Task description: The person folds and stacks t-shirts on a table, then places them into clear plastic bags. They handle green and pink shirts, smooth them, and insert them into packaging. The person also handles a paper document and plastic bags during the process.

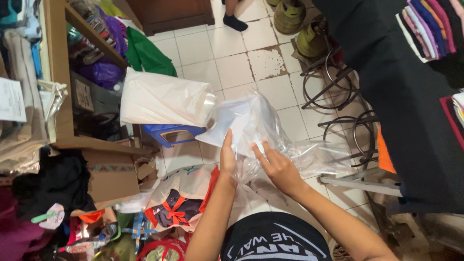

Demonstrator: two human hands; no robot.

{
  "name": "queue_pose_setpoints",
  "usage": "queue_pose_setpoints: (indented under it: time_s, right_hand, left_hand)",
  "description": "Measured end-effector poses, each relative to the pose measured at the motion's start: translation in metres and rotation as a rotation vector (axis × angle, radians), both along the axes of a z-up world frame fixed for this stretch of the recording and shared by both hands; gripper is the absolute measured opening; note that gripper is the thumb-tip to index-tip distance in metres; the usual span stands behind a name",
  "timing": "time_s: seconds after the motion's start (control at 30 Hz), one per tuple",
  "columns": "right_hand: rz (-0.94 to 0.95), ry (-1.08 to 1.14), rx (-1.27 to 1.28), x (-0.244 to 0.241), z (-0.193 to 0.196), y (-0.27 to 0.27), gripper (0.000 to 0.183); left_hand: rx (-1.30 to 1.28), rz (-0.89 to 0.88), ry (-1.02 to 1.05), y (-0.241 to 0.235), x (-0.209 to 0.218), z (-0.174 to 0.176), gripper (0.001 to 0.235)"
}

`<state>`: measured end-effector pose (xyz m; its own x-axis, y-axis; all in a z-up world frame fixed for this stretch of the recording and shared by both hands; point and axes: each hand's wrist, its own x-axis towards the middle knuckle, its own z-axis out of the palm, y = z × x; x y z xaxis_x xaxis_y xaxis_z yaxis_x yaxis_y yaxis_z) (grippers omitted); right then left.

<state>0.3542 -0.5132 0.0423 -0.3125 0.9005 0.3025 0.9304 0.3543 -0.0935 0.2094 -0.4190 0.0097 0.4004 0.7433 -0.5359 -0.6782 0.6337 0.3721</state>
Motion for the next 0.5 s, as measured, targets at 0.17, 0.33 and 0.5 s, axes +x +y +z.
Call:
queue_pose_setpoints:
  time_s: [0.17,0.33,0.5]
  right_hand:
    - [-0.068,0.454,-0.095,0.01,0.004,-0.014,0.07]
    - [-0.41,1.177,-0.375,0.067,0.019,-0.036,0.036]
    - [-0.741,1.408,0.017,0.119,0.028,-0.061,0.034]
  left_hand:
    - [0.085,-0.016,0.014,0.006,0.0,-0.012,0.053]
    - [0.131,-0.123,0.024,0.027,-0.007,-0.014,0.049]
    - [0.16,-0.243,-0.059,0.035,0.005,-0.009,0.048]
